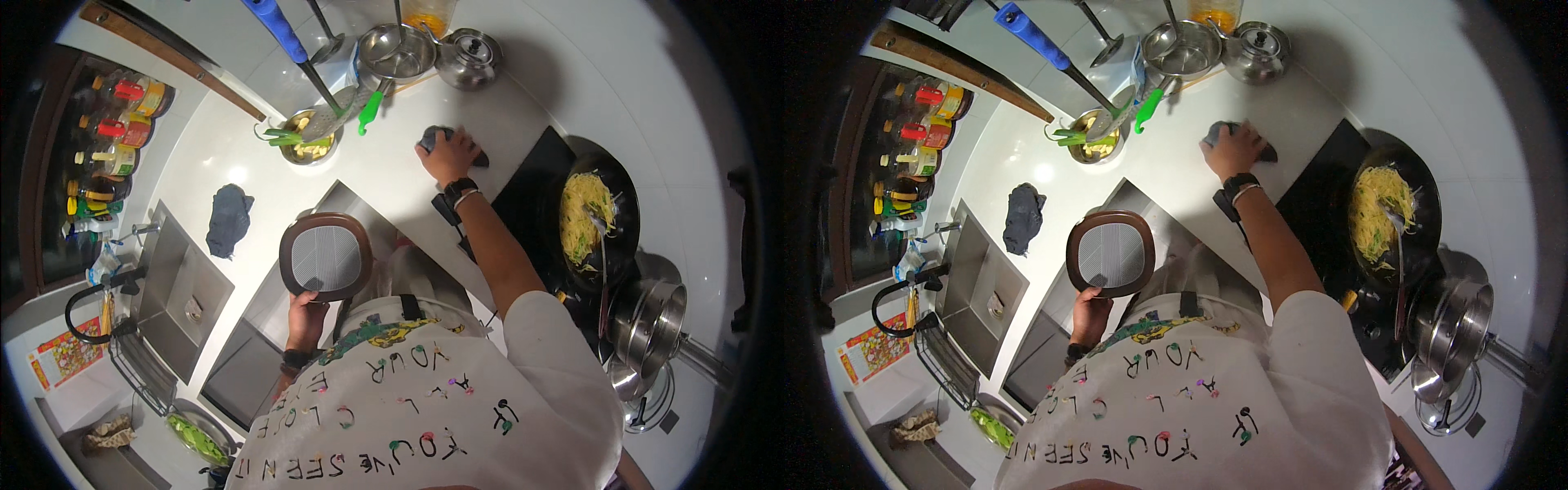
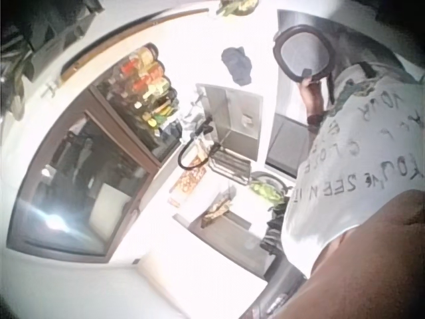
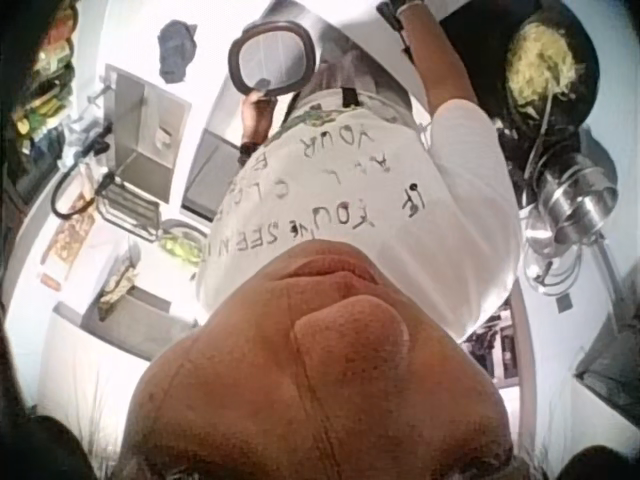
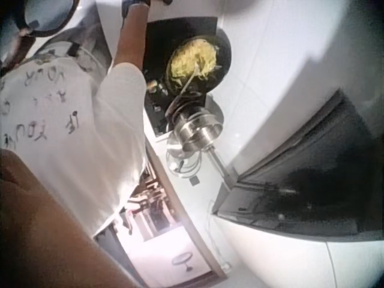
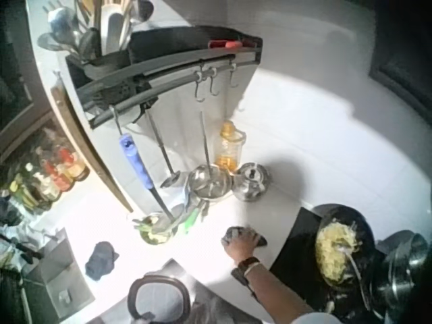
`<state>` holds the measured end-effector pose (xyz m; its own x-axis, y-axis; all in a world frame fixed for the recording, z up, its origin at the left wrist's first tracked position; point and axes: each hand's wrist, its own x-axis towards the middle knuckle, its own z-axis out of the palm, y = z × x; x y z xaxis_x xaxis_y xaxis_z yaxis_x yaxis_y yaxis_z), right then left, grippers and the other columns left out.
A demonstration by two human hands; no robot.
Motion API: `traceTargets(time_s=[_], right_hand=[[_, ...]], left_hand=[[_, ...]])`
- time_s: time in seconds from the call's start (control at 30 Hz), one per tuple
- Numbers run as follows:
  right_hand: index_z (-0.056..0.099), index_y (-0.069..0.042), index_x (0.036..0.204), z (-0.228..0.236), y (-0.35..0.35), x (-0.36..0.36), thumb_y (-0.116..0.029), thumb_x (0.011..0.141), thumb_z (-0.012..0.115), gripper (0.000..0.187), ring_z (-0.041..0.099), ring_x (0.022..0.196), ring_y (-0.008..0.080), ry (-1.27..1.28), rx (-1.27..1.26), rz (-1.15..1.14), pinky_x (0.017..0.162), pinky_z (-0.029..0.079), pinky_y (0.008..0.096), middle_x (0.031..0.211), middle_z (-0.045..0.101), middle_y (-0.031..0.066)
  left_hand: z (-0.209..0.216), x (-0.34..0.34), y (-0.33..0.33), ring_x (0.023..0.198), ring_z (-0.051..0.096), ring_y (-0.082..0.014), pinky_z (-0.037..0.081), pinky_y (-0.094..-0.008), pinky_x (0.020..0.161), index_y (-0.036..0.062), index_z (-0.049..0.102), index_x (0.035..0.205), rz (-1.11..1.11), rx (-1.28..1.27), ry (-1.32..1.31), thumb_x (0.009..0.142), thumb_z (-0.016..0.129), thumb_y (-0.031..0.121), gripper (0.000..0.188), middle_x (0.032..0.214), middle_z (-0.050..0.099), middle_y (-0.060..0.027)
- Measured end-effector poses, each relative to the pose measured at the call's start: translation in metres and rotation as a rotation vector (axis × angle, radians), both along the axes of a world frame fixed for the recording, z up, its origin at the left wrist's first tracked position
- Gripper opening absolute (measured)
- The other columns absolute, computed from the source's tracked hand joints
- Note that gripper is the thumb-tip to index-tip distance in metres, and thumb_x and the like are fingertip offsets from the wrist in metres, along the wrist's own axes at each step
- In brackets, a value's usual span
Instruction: The person transfers cooked noodles from a wok into a bowl, then cleans the wok and stovetop. They retrieve two bowls, fill them with a white liquid from a pot, and place the bowls on a dining table alongside other dishes.
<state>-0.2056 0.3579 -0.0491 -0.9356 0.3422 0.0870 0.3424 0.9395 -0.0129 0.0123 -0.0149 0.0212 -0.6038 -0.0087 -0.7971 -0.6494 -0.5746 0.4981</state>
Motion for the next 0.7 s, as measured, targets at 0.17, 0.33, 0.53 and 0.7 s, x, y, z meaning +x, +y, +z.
traceTargets(time_s=[0.17,0.33,0.53,0.7], right_hand=[[0.063,-0.009,0.11,-0.013,-0.017,-0.089,-0.018,0.092,0.055,0.023,0.053,0.119,0.0285,0.179,-0.265,0.535,0.092,0.046,0.0462,0.122,0.056,0.0081],[0.064,-0.007,0.111,-0.046,-0.029,-0.139,-0.016,0.093,0.049,0.025,0.059,0.114,0.0281,-0.009,-0.007,0.536,0.089,0.053,0.0411,0.117,0.063,0.0093],[0.062,-0.012,0.099,-0.026,-0.039,-0.056,-0.013,0.085,0.054,0.017,0.058,0.101,0.0212,0.239,-0.111,0.827,0.086,0.047,0.0361,0.097,0.06,0.0025],[0.059,-0.012,0.098,0.025,-0.052,-0.004,-0.014,0.087,0.055,0.013,0.057,0.097,0.0211,0.282,-0.223,1.004,0.083,0.045,0.0364,0.092,0.056,0.0038]], left_hand=[[0.008,0.01,-0.001,0.079,0.058,-0.0143,0.046,-0.0334,0.071,0.0165,0.055,0.096,0.109,-0.006,0.048,0.082,0.063,0.006,0.019,0.083,0.06,0.0031],[0.007,0.023,-0.005,0.081,0.064,-0.0164,0.051,-0.0323,0.066,0.0141,0.062,0.092,0.169,0.039,0.014,0.082,0.064,0.007,0.013,0.083,0.066,0.0004],[-0.004,0.043,-0.02,0.078,0.065,-0.0168,0.054,-0.0326,0.063,0.0131,0.063,0.088,0.221,0.037,-0.03,0.083,0.064,0.007,0.008,0.082,0.067,0.0012],[-0.003,0.045,-0.017,0.087,0.056,-0.0184,0.046,-0.0331,0.066,0.0137,0.051,0.112,0.292,0.005,-0.012,0.08,0.059,0.001,0.036,0.1,0.057,-0.0026]])
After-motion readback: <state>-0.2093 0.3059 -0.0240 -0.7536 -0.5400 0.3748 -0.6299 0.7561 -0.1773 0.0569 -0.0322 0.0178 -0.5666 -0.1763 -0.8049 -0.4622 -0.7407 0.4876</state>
